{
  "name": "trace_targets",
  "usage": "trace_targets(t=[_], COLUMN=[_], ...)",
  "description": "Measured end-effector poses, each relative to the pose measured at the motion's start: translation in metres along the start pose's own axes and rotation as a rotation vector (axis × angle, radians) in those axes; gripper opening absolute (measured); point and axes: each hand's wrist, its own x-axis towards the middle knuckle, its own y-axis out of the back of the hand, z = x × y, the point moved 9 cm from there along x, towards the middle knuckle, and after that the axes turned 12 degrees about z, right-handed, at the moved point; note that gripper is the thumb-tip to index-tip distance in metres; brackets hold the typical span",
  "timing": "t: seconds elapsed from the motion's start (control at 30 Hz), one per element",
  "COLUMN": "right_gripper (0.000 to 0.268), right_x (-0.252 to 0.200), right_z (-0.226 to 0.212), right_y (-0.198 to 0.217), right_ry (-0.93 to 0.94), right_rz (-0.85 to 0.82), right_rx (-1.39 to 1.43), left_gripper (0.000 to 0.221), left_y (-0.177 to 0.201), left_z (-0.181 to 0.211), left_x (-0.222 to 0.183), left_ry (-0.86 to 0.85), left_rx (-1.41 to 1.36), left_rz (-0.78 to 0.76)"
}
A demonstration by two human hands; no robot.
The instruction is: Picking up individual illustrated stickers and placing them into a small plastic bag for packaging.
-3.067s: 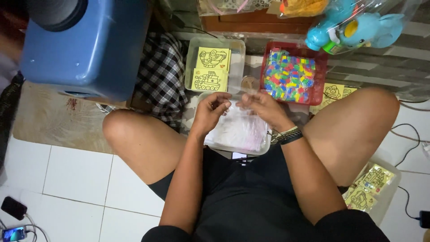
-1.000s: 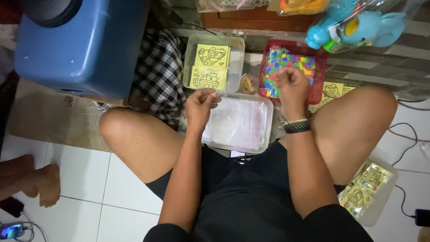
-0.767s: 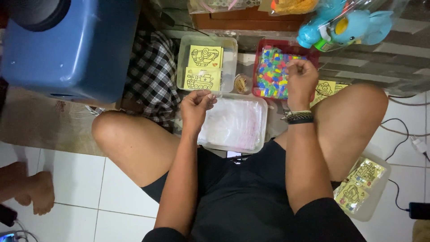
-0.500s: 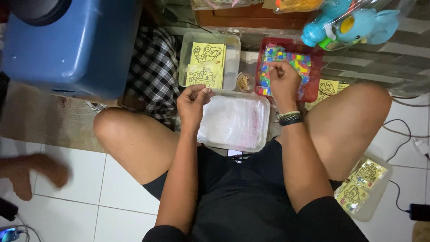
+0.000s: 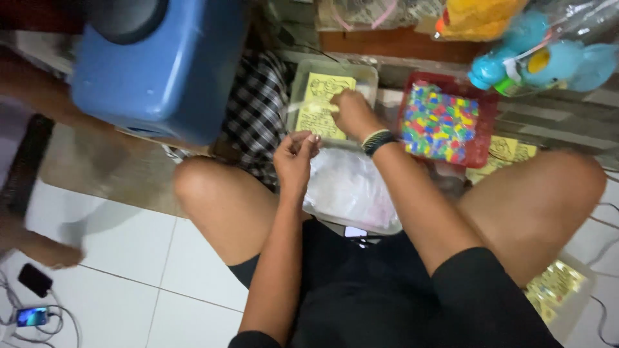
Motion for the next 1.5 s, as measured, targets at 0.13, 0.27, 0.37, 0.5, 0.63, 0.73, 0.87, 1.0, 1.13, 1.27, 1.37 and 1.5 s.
trace_targets(t=[0.13,0.27,0.37,0.5,0.63,0.73,0.87,1.0,1.13,1.27,1.37,1.5], right_gripper=[0.05,0.076,0.08,0.064,0.038,0.025,0.031,0.02,0.016,0.022,0.032,0.025], right_x=[-0.001,-0.002,-0.002,-0.002,-0.008,-0.011,-0.013,-0.035,-0.085,-0.125,-0.14,-0.148], right_z=[0.011,0.012,0.02,0.007,-0.007,-0.005,0.002,-0.008,0.043,0.054,0.035,0.044], right_y=[-0.046,-0.053,-0.063,-0.054,-0.05,-0.05,-0.003,0.11,0.161,0.211,0.232,0.229], right_ry=[-0.04,-0.07,-0.075,0.006,0.133,0.157,0.009,-0.025,-0.423,-0.398,-0.303,-0.256], right_rz=[-0.105,-0.174,-0.216,-0.14,-0.036,0.063,0.15,0.31,0.305,0.501,0.558,0.686], right_rx=[-0.186,-0.218,-0.253,-0.317,-0.418,-0.475,-0.053,0.15,0.481,0.642,0.67,0.723], left_gripper=[0.015,0.016,0.015,0.015,0.014,0.015,0.016,0.017,0.019,0.02,0.02,0.023], left_y=[0.008,0.005,0.001,0.003,0.001,0.001,0.001,-0.008,-0.026,-0.041,-0.047,-0.051], left_z=[0.006,-0.008,-0.012,-0.008,-0.01,-0.012,-0.003,-0.007,-0.02,-0.032,-0.05,-0.056], left_x=[0.004,0.008,0.007,0.007,0.007,0.006,0.004,-0.001,-0.01,-0.022,-0.028,-0.039], left_ry=[0.017,0.047,0.054,0.049,0.051,0.042,0.06,0.096,0.126,0.132,0.127,0.144], left_rx=[-0.009,-0.011,-0.018,-0.044,-0.069,-0.05,-0.076,-0.098,-0.092,-0.022,0.033,0.182], left_rz=[0.033,0.032,0.014,0.012,0.018,0.003,-0.002,-0.037,-0.127,-0.236,-0.315,-0.432])
